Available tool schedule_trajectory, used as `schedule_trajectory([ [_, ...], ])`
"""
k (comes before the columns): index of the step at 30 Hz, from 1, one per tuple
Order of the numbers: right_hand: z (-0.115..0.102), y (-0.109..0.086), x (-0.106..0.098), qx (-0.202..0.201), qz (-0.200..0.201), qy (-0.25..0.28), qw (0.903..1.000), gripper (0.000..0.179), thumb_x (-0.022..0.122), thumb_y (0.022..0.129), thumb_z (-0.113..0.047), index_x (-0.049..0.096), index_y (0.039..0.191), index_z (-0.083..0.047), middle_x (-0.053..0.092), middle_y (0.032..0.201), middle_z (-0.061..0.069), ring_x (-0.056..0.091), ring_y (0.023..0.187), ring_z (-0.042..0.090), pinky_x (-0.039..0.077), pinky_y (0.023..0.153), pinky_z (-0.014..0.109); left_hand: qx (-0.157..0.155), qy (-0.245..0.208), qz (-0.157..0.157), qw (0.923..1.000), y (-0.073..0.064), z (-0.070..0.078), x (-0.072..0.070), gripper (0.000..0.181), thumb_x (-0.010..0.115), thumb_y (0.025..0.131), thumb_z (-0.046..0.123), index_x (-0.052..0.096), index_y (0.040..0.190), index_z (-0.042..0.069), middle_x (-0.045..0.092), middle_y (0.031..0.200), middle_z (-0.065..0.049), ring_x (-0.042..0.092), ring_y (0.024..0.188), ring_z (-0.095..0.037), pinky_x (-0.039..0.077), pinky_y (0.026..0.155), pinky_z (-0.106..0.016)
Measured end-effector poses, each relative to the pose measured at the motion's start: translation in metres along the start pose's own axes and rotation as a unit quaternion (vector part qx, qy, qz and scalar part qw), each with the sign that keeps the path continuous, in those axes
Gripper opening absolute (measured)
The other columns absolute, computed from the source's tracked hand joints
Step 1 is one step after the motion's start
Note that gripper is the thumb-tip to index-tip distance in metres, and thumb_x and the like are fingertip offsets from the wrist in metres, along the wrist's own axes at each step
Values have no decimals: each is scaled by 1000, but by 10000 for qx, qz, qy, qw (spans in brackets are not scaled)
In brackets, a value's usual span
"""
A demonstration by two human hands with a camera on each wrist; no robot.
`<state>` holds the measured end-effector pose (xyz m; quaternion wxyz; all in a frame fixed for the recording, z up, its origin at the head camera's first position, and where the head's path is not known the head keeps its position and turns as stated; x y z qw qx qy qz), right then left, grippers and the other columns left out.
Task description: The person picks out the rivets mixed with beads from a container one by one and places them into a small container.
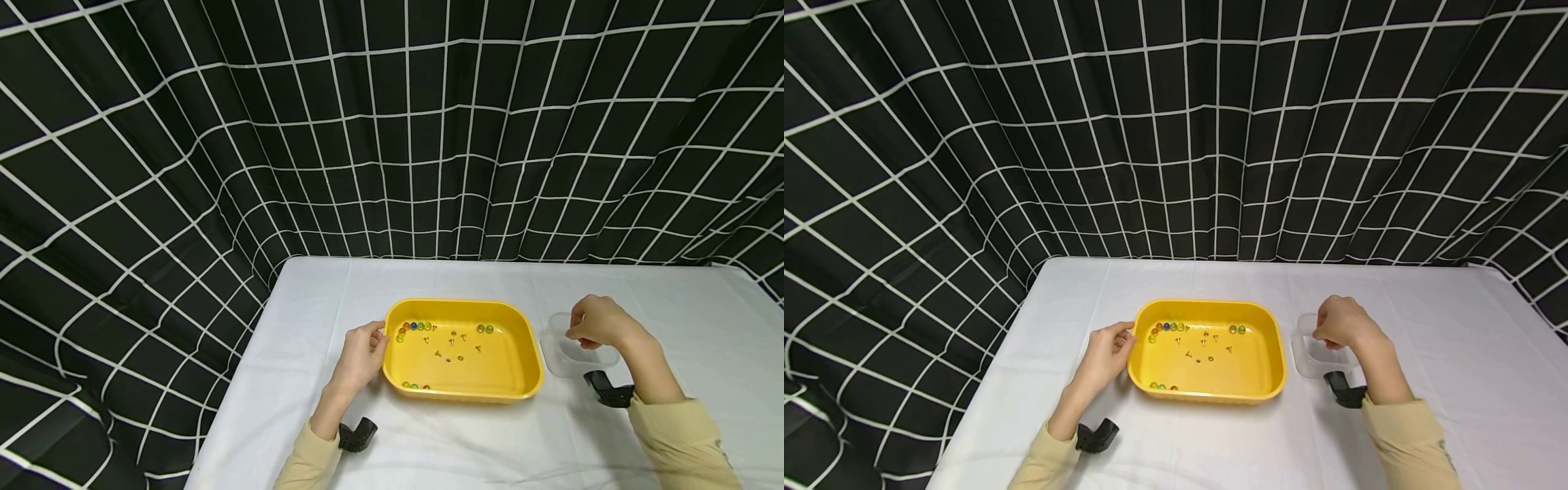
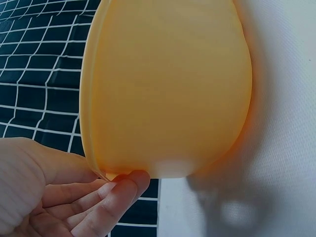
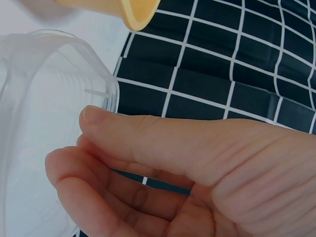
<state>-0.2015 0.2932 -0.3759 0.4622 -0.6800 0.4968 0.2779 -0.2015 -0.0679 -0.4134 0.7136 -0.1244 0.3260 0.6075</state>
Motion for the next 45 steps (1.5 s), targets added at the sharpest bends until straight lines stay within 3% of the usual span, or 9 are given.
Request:
schedule_trajectory([
  [45, -46, 7, -3, -424, 78, -76, 9990, 12, 64, 81, -5, 60, 70, -1, 55, 57, 3, 50, 54, 14, 46, 53, 25, -23, 28, -52, 10000, 1, 1, -1, 27, 59, 88, 0, 59, 112, -12, 62, 82, -12, 63, 69, -17, 51, 58, -18],
])
Point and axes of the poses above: each hand's wrist, its own y-axis towards the middle knuckle, its own x-axis out of the palm, z = x × y, the point moved 6 cm from there along y, towards the middle knuckle
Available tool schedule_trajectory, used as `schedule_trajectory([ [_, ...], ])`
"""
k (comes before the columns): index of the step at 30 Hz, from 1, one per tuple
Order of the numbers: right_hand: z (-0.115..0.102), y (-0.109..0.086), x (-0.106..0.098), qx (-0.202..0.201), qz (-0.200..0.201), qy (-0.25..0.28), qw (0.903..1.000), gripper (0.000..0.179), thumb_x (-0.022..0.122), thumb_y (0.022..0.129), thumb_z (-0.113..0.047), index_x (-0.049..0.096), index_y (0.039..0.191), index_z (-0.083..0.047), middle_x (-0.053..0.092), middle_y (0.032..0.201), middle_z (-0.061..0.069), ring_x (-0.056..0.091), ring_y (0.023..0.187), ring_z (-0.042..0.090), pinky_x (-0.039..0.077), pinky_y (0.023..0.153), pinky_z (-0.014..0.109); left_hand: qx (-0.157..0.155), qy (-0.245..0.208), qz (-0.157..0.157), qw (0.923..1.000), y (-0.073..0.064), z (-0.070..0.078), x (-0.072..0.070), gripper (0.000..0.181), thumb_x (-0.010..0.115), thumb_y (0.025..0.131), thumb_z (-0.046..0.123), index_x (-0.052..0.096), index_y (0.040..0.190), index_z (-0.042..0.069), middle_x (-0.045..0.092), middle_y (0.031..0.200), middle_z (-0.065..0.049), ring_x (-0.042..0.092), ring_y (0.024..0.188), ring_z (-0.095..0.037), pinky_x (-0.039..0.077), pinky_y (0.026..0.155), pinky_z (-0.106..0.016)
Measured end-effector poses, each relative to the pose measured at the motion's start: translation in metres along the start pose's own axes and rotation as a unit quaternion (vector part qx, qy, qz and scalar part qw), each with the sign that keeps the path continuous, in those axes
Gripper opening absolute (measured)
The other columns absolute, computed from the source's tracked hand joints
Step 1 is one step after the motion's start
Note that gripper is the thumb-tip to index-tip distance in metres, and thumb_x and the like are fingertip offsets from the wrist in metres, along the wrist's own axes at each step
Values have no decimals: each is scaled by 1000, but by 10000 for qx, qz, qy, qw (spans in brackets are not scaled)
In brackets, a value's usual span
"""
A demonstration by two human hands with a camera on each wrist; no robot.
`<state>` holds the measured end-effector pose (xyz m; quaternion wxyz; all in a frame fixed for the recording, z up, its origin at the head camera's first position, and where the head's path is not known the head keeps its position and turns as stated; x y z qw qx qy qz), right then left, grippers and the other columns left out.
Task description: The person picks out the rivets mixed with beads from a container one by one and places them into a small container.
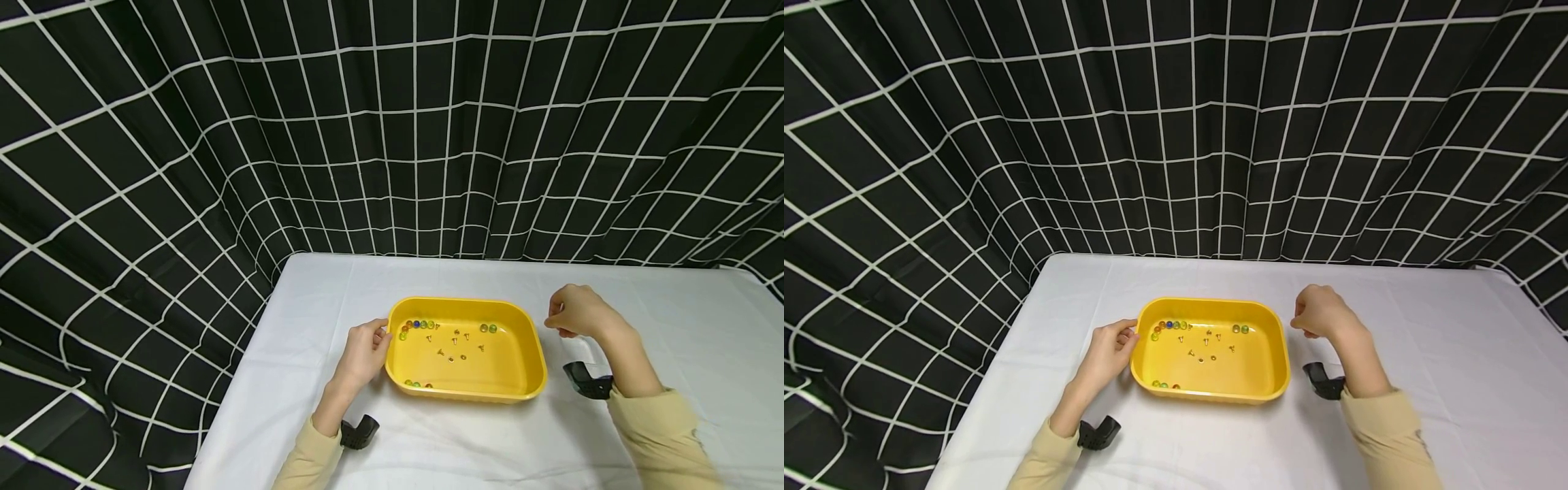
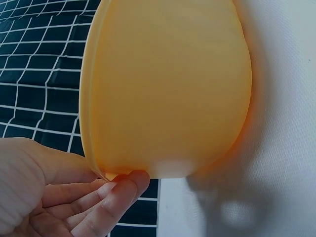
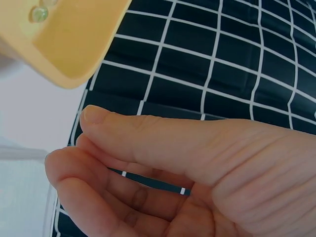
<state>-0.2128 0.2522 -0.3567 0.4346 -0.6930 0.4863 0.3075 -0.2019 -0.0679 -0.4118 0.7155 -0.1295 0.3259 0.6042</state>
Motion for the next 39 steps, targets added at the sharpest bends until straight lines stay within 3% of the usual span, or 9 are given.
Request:
schedule_trajectory([
  [9, -8, 5, 4, 67, -79, 30, 9999, 10, 63, 82, -5, 61, 74, 1, 55, 59, 4, 51, 55, 14, 48, 55, 25, 71, 7, 21, 10000, 0, 0, -1, 27, 59, 87, -1, 59, 111, -13, 62, 82, -13, 63, 68, -17, 51, 58, -19],
  [27, -23, 12, 12, -117, -74, 45, 9999, 13, 64, 82, -3, 59, 71, 0, 56, 60, 7, 52, 54, 15, 47, 53, 25, -51, -28, -2, 10000, 0, -2, 0, 27, 59, 88, 1, 59, 112, -12, 62, 83, -12, 62, 69, -16, 51, 60, -18],
  [39, -30, 18, 20, -290, -49, 49, 9996, 14, 63, 81, 0, 57, 68, -1, 54, 58, 6, 51, 53, 15, 46, 51, 25, 54, -57, 3, 10000, 1, -2, 0, 26, 59, 87, -2, 59, 111, -13, 62, 81, -13, 62, 68, -17, 51, 59, -18],
])
Point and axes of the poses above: each hand's wrist, its own y-axis towards the middle knuckle, its own x-axis out of the palm, z = x × y, the point moved 6 cm from there along y, towards the middle knuckle
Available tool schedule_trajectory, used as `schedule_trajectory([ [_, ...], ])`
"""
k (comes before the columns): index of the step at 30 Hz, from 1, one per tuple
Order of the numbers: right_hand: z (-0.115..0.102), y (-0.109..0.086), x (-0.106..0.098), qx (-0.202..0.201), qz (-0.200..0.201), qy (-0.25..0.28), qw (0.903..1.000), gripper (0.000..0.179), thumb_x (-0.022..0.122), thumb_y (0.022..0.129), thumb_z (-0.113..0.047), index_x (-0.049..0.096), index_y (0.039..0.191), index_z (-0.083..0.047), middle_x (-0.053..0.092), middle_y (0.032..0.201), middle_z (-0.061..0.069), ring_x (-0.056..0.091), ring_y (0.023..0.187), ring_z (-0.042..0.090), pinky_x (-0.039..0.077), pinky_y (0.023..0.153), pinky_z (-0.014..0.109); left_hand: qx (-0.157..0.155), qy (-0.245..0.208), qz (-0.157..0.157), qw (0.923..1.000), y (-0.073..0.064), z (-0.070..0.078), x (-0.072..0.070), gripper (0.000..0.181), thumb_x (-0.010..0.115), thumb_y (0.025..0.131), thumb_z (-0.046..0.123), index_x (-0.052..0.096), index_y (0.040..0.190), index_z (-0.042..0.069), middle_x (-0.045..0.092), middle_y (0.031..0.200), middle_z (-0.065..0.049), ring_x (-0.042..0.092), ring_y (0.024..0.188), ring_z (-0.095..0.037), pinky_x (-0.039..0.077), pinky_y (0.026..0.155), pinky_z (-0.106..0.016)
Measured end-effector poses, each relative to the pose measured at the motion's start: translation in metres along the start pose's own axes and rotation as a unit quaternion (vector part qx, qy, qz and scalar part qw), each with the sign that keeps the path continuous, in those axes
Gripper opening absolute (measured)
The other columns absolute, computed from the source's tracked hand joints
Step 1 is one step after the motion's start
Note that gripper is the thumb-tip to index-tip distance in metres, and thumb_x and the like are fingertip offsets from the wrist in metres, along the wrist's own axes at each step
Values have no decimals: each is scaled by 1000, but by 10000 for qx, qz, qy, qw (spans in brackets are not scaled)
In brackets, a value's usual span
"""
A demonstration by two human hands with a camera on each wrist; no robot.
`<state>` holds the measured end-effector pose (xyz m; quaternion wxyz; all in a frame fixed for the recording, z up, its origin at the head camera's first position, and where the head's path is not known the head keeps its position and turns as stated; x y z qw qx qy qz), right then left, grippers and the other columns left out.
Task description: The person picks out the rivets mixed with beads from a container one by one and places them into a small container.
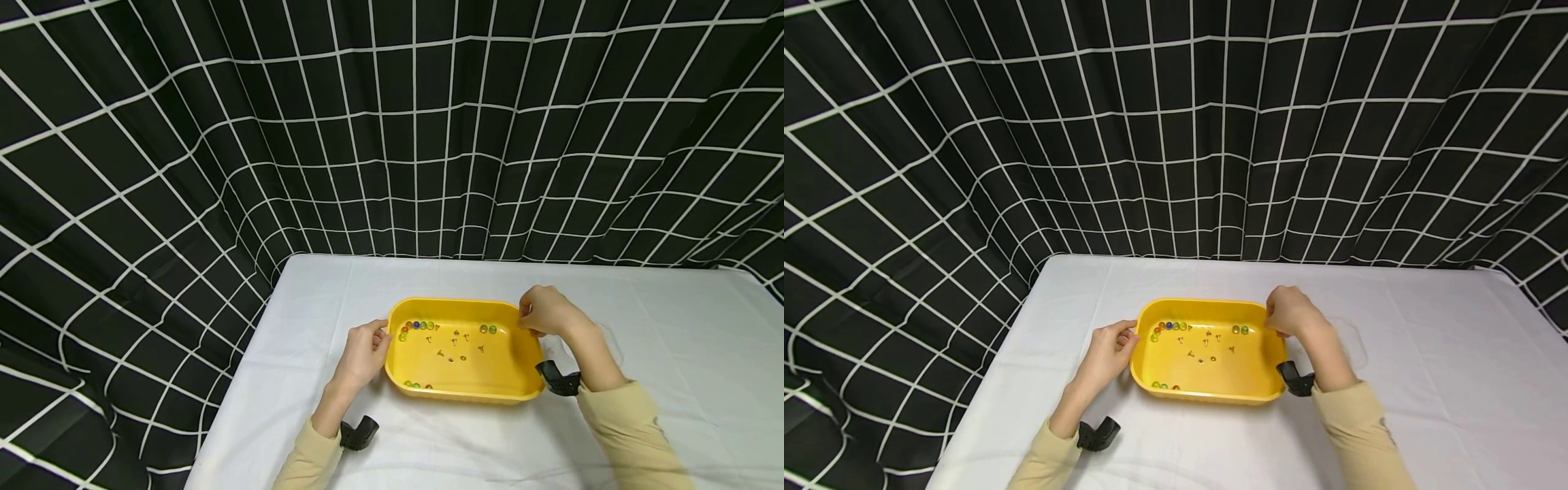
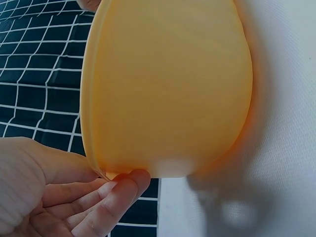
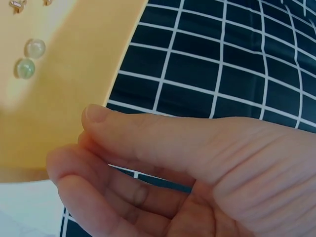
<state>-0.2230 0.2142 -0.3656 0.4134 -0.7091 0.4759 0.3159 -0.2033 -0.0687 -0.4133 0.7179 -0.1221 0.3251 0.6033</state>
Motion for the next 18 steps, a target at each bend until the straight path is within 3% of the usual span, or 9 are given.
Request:
schedule_trajectory([
  [18, -8, 10, 16, -90, -118, 229, 9996, 17, 64, 79, 1, 56, 65, -1, 53, 56, 7, 49, 50, 15, 43, 48, 23, 17, 42, 8, 10000, 0, 2, 0, 26, 59, 87, -2, 59, 110, -13, 62, 80, -12, 61, 67, -15, 51, 58, -18],
])
Point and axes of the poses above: each hand's wrist, its own y-axis towards the middle knuckle, its own x-axis out of the palm, z = x × y, the point moved 6 cm from there along y, towards the middle knuckle
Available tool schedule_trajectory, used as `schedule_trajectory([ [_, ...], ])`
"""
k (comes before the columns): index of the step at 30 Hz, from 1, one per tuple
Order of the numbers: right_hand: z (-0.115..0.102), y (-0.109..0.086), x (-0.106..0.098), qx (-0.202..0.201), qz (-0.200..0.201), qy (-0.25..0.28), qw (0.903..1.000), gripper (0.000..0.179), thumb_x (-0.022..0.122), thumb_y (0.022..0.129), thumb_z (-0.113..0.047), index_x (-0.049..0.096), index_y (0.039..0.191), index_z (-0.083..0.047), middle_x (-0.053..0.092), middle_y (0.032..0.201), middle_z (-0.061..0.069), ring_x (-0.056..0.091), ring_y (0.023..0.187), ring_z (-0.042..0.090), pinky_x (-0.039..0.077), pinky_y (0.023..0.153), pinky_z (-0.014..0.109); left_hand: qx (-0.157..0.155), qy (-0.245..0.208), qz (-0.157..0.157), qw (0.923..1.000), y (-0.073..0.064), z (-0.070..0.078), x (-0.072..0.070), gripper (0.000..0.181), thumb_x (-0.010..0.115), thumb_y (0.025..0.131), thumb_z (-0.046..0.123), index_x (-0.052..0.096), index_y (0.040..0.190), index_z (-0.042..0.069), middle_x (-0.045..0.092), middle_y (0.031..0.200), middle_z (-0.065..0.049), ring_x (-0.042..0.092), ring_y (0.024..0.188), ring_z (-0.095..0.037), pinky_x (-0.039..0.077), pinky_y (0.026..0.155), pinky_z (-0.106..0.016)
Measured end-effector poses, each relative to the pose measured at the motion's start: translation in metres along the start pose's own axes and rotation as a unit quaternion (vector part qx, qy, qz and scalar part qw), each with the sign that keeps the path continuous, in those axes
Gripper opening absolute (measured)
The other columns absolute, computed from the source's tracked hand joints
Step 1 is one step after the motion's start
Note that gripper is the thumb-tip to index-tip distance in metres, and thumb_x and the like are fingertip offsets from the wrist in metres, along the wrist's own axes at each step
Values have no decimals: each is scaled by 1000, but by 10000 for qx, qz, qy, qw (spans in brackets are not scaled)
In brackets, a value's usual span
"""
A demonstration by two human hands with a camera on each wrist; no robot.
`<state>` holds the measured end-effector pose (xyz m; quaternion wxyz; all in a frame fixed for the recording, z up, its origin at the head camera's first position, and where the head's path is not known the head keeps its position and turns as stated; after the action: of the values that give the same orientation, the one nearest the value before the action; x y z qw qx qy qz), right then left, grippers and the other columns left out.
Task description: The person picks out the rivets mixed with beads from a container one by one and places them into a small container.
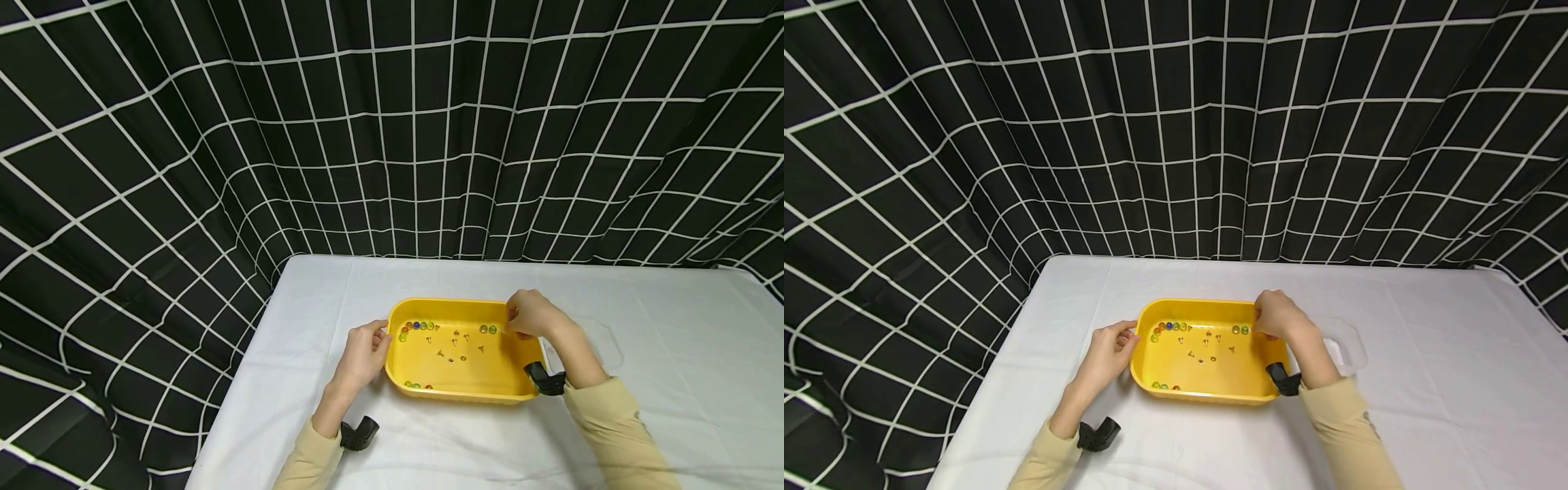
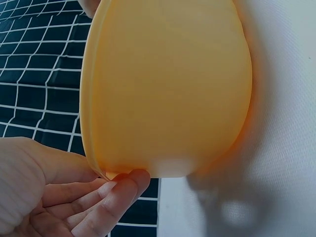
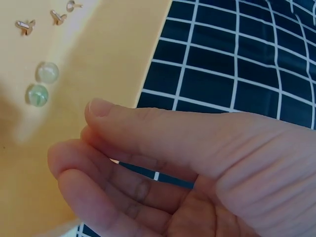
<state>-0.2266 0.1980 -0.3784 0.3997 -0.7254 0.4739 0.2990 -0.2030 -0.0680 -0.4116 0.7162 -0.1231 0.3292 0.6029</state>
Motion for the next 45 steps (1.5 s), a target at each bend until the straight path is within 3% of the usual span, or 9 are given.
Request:
schedule_trajectory([
  [27, -2, 22, 22, -97, -253, 71, 9996, 17, 69, 78, -1, 57, 67, -2, 55, 59, 7, 55, 51, 17, 47, 49, 24, -85, -12, -2, 10000, -1, -2, 1, 27, 60, 87, 0, 59, 111, -12, 62, 81, -12, 62, 67, -15, 50, 58, -16],
  [34, -3, 27, 29, -355, -406, 112, 9985, 13, 68, 76, 2, 59, 66, 0, 56, 56, 8, 51, 48, 15, 40, 47, 21, -37, -40, 19, 10000, 0, -1, 1, 26, 60, 87, -2, 59, 111, -13, 62, 82, -13, 63, 68, -16, 51, 58, -17],
  [45, -7, 30, 37, -557, -641, 61, 9964, 15, 72, 72, 1, 60, 64, -2, 54, 57, 3, 52, 49, 16, 42, 47, 22, -49, -37, 27, 10000, -1, 0, 1, 27, 59, 87, -2, 59, 111, -13, 63, 82, -14, 64, 69, -17, 50, 58, -16],
])
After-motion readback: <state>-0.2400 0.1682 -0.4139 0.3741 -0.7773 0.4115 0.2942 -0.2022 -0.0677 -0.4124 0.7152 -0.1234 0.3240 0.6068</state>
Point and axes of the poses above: each hand's wrist, its own y-axis towards the middle knuckle, its own x-axis out of the palm, z = x × y, the point moved 6 cm from there along y, towards the middle knuckle
